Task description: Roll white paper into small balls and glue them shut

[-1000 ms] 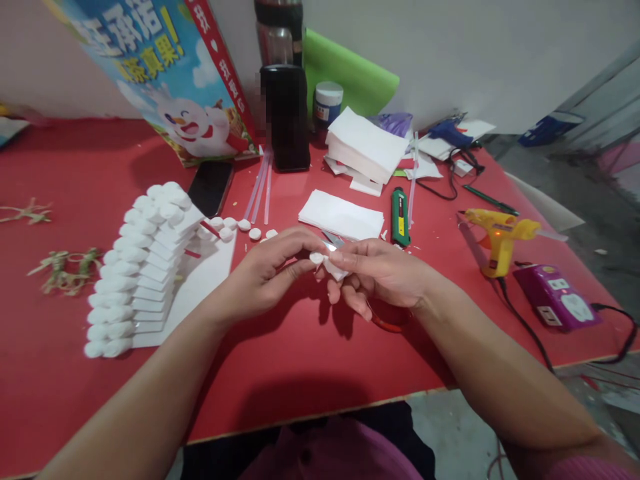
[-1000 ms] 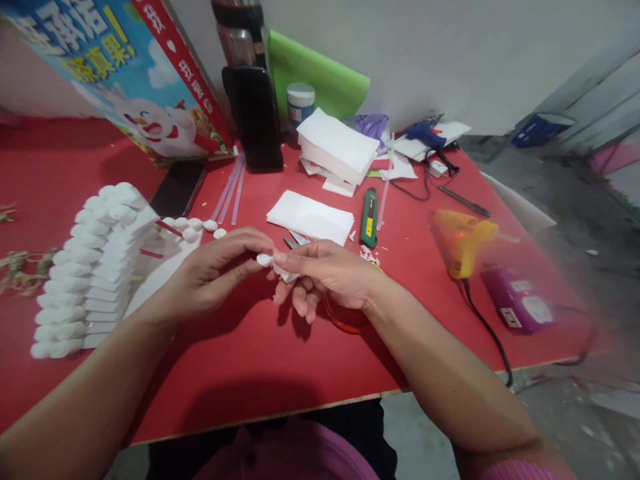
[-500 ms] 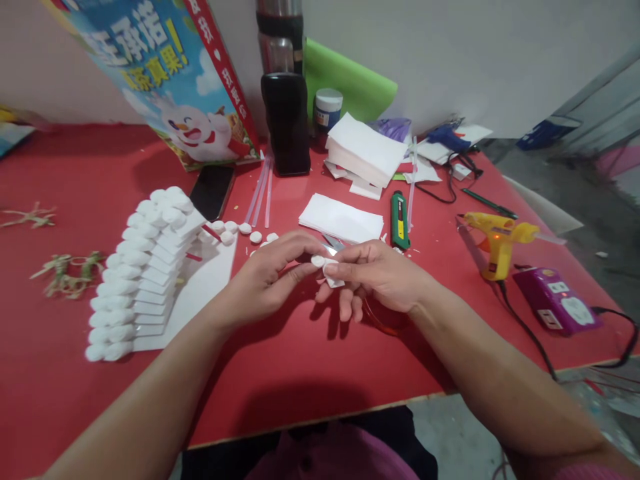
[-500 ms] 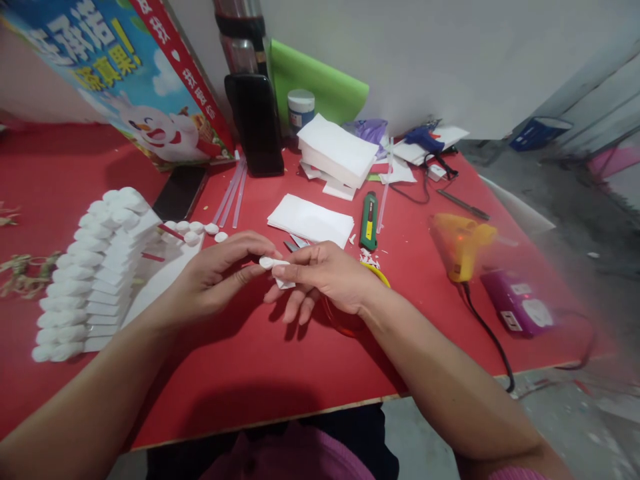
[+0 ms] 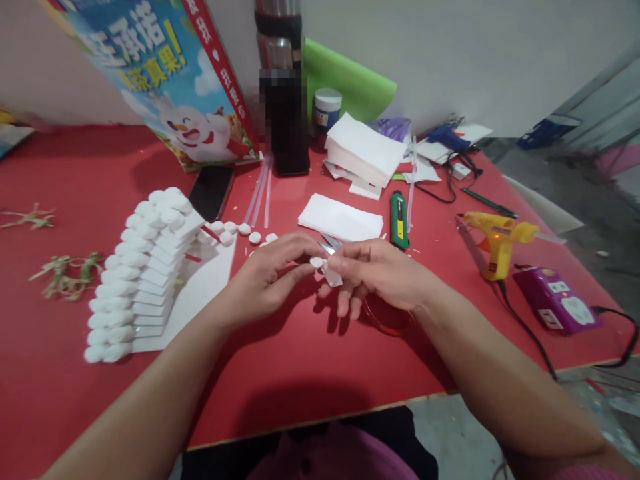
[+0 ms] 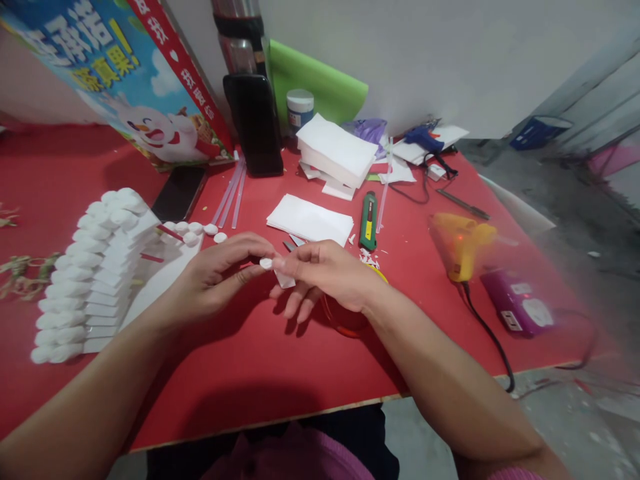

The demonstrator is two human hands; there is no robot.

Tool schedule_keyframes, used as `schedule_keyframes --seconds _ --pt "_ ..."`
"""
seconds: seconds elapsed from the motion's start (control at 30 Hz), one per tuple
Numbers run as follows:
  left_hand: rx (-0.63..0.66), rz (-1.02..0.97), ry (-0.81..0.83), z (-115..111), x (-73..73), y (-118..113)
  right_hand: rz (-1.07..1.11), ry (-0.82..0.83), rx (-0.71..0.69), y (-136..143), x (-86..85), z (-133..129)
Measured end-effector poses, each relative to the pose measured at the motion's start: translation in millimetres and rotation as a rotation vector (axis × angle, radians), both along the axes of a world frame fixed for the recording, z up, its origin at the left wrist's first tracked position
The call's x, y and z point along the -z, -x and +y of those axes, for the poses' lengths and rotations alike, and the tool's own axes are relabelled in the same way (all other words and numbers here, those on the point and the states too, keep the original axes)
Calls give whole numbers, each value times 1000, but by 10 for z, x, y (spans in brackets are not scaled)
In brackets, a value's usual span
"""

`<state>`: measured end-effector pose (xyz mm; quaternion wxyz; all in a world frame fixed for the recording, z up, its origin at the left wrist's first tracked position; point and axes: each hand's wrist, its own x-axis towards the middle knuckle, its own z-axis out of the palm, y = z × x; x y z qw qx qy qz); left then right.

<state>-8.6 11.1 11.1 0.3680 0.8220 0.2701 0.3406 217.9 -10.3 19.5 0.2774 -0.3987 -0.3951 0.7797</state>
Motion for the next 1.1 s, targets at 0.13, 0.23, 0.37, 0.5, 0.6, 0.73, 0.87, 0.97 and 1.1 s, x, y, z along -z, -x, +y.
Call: schedule_keyframes --seconds 0.13,0.23,0.37,0.5,0.6,0.73,0.87,0.97,1.1 --pt "27 -39 -72 17 12 11 154 185 -104 -63 65 83" --pt "35 -54 -116 19 3 20 265 234 -114 -67 102 98" --pt "47 -57 -134 23 -14 26 325 267 -73 -58 86 65" --pt "56 -43 -151 34 -8 25 288 251 -90 -57 68 50" --pt "56 -17 -156 34 -3 26 245 210 -91 -51 65 51" --pt "6 12 -147 20 1 21 175 172 -24 -25 50 22" --pt "-50 48 -95 -8 16 -6 -9 -31 15 18 49 -34" --pt "-87 65 -51 -32 22 -27 -244 -223 34 57 37 -60" --pt "-126 70 16 -52 8 -37 -399 -363 74 105 30 -71"
